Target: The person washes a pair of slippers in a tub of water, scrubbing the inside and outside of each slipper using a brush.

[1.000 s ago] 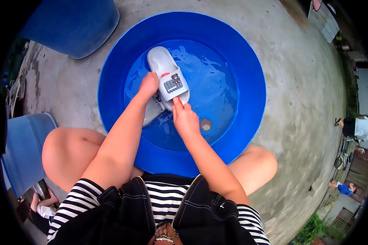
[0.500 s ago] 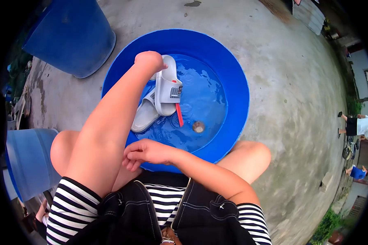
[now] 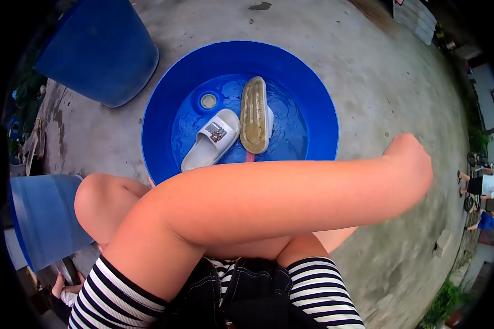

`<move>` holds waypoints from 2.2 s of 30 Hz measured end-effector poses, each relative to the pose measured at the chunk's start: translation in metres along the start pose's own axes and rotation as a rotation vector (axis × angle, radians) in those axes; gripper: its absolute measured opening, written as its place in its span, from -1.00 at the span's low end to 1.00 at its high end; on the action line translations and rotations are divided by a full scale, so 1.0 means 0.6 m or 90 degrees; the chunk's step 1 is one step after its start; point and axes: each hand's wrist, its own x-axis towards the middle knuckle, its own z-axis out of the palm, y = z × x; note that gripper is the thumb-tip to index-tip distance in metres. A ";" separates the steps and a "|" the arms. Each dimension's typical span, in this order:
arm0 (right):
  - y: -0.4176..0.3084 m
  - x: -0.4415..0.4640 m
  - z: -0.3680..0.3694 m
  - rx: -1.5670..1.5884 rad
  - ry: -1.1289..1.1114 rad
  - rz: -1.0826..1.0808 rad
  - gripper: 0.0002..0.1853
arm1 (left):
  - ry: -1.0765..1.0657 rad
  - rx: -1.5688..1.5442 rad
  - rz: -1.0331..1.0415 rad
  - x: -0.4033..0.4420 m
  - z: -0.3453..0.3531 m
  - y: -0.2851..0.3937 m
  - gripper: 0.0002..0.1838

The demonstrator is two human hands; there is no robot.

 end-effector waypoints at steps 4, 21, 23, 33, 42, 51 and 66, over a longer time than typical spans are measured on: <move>-0.002 0.001 -0.006 -0.082 0.029 -0.043 -0.66 | -0.006 -0.021 -0.042 -0.001 0.030 -0.017 -0.57; -0.030 0.068 0.075 -0.164 -0.189 -0.080 -0.70 | 0.037 -0.062 -0.006 0.015 0.098 0.031 -0.78; -0.034 0.078 0.094 -0.154 -0.241 -0.074 -0.71 | 0.035 -0.071 -0.006 0.013 0.100 0.040 -0.78; -0.027 0.097 0.200 -0.001 -0.539 0.060 -0.73 | 0.094 -0.064 0.015 -0.054 0.080 0.000 -0.77; -0.026 0.057 0.001 -0.035 -0.185 0.069 -0.80 | 0.003 0.092 -0.266 -0.347 0.002 -0.249 -0.66; -0.031 0.066 0.224 -0.170 -0.662 -0.301 -0.59 | -0.054 0.116 -0.368 -0.389 0.025 -0.236 -0.72; -0.009 0.031 0.238 -0.524 -0.523 -0.276 -0.74 | -0.027 0.060 -0.280 -0.368 0.019 -0.218 -0.76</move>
